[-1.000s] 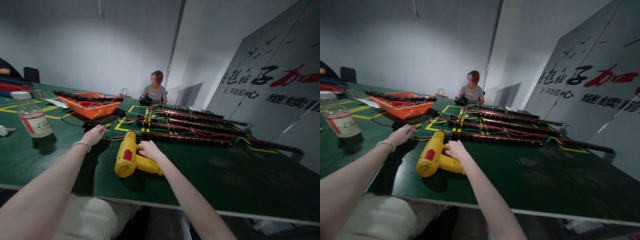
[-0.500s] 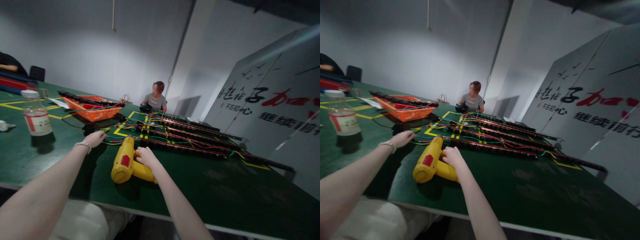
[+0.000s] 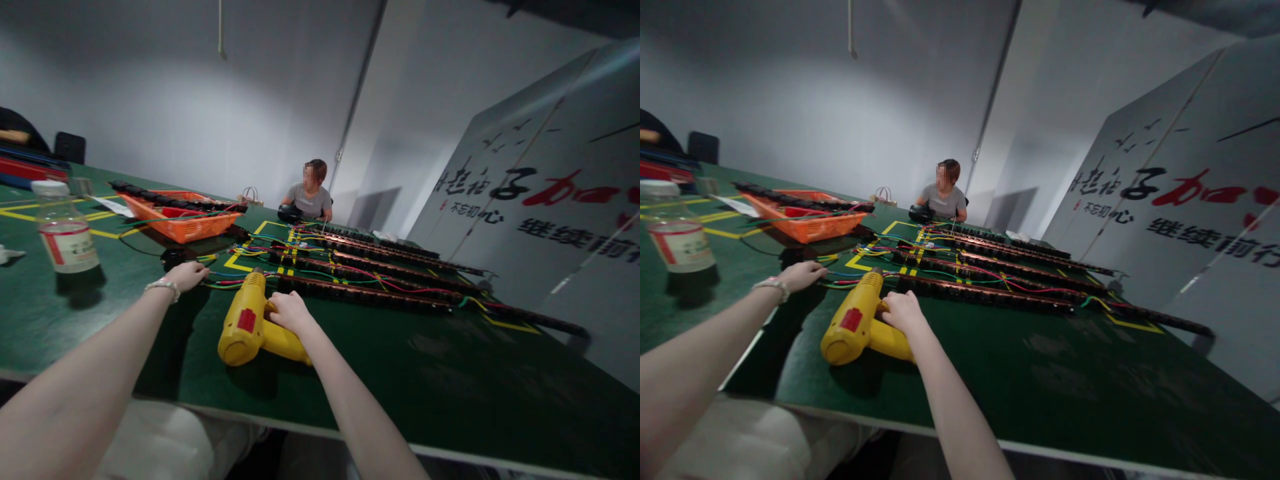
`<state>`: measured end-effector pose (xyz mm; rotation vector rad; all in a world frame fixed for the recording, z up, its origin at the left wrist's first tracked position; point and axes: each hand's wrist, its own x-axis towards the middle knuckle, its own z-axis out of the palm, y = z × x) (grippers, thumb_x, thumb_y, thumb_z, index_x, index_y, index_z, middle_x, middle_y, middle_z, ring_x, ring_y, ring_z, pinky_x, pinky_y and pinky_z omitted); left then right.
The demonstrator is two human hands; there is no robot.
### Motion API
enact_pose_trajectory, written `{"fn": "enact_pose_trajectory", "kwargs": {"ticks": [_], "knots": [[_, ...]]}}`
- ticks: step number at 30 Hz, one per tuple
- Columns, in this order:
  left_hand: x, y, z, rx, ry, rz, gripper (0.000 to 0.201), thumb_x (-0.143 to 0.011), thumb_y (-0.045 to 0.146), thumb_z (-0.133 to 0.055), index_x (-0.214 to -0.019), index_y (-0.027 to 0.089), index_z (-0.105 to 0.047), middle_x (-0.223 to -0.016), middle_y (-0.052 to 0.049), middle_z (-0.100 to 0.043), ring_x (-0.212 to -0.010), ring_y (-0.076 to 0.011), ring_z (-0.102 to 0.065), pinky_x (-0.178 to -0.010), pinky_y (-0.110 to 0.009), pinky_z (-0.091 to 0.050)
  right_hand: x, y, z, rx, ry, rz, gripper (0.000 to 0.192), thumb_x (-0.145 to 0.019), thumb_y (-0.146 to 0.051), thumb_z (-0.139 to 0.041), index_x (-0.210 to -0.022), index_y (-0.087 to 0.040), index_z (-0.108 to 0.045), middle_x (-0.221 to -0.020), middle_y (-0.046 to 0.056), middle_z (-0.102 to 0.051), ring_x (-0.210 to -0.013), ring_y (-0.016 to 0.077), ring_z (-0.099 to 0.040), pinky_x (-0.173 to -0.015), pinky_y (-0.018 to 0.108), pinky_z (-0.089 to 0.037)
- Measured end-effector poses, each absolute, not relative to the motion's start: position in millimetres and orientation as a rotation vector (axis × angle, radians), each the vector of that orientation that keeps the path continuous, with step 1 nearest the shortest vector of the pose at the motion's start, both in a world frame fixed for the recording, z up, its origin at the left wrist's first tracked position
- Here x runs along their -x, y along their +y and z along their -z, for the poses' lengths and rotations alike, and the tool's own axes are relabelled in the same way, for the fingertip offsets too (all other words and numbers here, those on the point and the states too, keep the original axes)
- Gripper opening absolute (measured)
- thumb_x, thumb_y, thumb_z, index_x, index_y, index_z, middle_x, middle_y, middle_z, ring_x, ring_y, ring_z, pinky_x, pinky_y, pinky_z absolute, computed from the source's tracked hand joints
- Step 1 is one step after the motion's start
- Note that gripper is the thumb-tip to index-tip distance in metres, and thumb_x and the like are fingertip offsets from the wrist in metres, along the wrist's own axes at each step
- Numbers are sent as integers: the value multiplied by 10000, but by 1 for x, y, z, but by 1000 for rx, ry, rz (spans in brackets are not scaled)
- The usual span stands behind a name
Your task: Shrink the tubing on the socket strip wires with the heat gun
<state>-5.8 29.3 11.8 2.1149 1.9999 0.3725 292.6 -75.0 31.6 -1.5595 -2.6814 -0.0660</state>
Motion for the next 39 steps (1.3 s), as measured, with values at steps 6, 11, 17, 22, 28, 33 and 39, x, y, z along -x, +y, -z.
{"fn": "enact_pose_trajectory", "kwargs": {"ticks": [6, 11, 17, 22, 28, 33, 39], "knots": [[8, 38, -5, -2081, 1966, -461, 362, -868, 383, -473, -897, 137, -737, -937, -108, -724, -855, -231, -633, -688, -263, -425, -276, -69, -31, 1498, -2735, 40, 202, -899, -279, -536, -1014, -164, -656, -1118, 77, -659, -1018, 205, -619, -853, 326, -404], [8, 42, 1, -2085, 1941, -505, 344, -835, 382, -466, -841, 171, -737, -887, -84, -734, -816, -209, -654, -681, -236, -453, -246, -66, -29, 1395, -2777, 40, 212, -909, -311, -524, -997, -174, -661, -1105, 75, -666, -1001, 201, -630, -840, 312, -440], [8, 38, -1, -2063, 1917, -587, 381, -801, 420, -441, -788, 171, -727, -899, -105, -737, -842, -248, -671, -710, -270, -474, -214, -66, -24, 1262, -2797, 81, 216, -901, -333, -534, -977, -178, -664, -1079, 71, -678, -968, 205, -642, -831, 311, -471], [11, 33, -3, -1968, 1842, -675, 436, -818, 442, -439, -883, 114, -719, -927, -124, -739, -862, -249, -654, -700, -268, -478, -200, -64, -23, 1218, -2797, 86, 220, -895, -334, -541, -968, -168, -666, -1075, 78, -683, -958, 223, -649, -804, 322, -487], [11, 30, -4, -1964, 1842, -719, 425, -809, 434, -450, -871, 110, -718, -948, -126, -737, -884, -255, -649, -727, -276, -477, -201, -66, -26, 1238, -2791, 37, 205, -906, -331, -539, -982, -181, -656, -1112, 66, -670, -970, 207, -640, -838, 330, -471], [9, 31, -4, -1971, 1845, -798, 411, -770, 477, -480, -830, 155, -728, -929, -93, -742, -872, -246, -660, -775, -276, -489, -211, -68, -32, 1270, -2804, -30, 210, -922, -354, -531, -980, -194, -653, -1087, 54, -658, -979, 199, -624, -834, 331, -453], [8, 32, -5, -1959, 1853, -873, 433, -765, 490, -470, -853, 157, -733, -832, -84, -738, -806, -241, -670, -746, -274, -497, -242, -63, -33, 1346, -2785, -90, 234, -921, -372, -517, -1001, -204, -661, -1109, 45, -622, -944, 184, -617, -793, 306, -440]]}}
